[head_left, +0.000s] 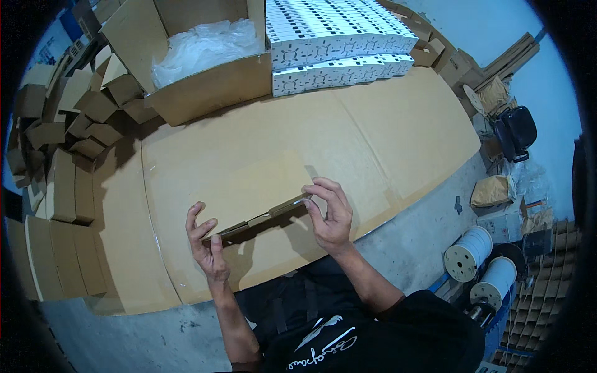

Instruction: Insert small white boxes into plastic bags and place them into a larger cardboard box.

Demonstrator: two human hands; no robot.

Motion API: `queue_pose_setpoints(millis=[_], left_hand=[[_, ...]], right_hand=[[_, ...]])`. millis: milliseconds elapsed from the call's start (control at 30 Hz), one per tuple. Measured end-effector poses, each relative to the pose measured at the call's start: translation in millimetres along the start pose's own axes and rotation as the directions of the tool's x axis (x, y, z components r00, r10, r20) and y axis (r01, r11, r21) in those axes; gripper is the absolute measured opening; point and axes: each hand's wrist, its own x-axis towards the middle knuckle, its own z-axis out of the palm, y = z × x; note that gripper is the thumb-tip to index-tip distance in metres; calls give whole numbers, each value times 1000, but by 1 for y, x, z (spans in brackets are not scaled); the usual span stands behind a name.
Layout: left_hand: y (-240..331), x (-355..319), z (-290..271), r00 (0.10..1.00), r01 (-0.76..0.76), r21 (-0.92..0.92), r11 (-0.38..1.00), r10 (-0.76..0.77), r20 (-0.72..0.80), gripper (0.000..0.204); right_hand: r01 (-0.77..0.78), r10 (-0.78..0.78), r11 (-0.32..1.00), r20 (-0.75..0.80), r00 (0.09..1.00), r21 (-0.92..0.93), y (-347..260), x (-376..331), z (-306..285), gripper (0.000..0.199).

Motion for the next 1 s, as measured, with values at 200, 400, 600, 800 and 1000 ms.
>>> queue_pose_setpoints(millis=[200, 400, 600, 800, 1000], left_hand=[[-3, -1, -2, 1000, 0, 7, 1000, 0, 2, 22], [-4, 0, -2, 1000, 1, 0, 1000, -1, 9, 23], [-4, 1, -4, 1000, 24, -5, 1000, -24, 17, 24], [-5, 1, -4, 999, 30, -10, 1000, -30, 16, 24], [-4, 3, -4, 999, 32, 5, 999, -32, -8, 25]], right_hand=[[-30, 29, 999, 42, 999, 28, -2, 17, -11, 21], [-59, 53, 997, 135, 989, 42, 5, 33, -19, 16], [-44, 41, 999, 137, 990, 20, 2, 36, -19, 16], [21, -30, 997, 125, 992, 77, 9, 33, -18, 16], [70, -74, 997, 220, 973, 26, 11, 42, -27, 16]])
